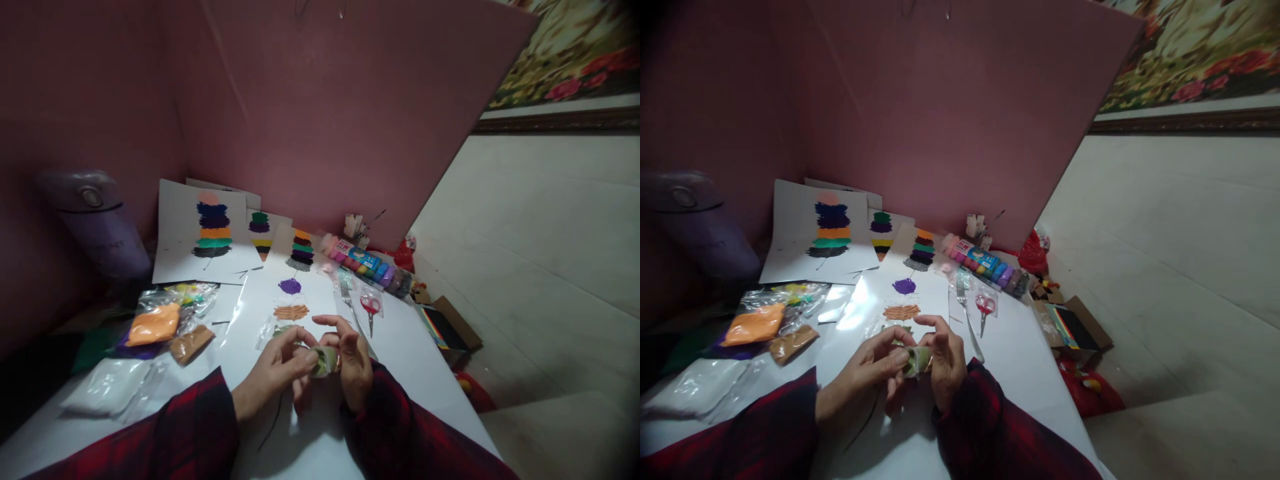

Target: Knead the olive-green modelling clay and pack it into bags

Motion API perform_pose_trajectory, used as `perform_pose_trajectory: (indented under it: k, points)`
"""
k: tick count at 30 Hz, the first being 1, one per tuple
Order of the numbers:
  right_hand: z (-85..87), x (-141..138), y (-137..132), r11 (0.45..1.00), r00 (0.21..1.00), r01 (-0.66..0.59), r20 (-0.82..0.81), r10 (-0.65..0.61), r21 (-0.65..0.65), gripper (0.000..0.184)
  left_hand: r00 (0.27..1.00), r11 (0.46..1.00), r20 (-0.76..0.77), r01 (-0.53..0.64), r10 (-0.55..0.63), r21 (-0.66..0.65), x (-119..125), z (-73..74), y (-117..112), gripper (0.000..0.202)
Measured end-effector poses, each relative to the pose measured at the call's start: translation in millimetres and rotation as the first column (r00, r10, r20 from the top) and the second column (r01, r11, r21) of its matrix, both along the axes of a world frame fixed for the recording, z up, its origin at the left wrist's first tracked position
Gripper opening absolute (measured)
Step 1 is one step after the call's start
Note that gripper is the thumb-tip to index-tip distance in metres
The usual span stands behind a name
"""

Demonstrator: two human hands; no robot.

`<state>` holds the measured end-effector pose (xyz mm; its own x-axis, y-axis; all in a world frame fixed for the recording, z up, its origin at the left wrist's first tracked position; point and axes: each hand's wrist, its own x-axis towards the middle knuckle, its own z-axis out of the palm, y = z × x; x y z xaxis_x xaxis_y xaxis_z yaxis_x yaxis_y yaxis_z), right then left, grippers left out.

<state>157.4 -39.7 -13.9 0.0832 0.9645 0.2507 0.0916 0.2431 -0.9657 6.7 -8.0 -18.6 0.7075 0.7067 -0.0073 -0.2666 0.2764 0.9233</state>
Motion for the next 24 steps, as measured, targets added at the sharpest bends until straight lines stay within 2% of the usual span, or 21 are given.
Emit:
perform_pose_trajectory:
  k: [6,15,24]
  points:
    - [-1.0,1.1,-0.8,0.999,1.0,-0.03,0.009,0.03,-0.035,0.09,0.995,0.999,-0.096,0.004,-0.001,0.032,-2.1,9.7,-1.9,0.053]
    - [1.1,1.2,-1.3,0.991,0.998,-0.062,-0.021,0.06,-0.121,0.091,0.997,0.999,-0.072,0.036,-0.037,-0.014,-1.8,10.1,-2.9,0.052]
    - [0.5,1.2,-1.0,0.993,0.999,-0.044,0.003,0.044,-0.107,0.09,0.988,0.998,-0.136,0.066,-0.067,-0.008,-1.1,10.6,-2.4,0.051]
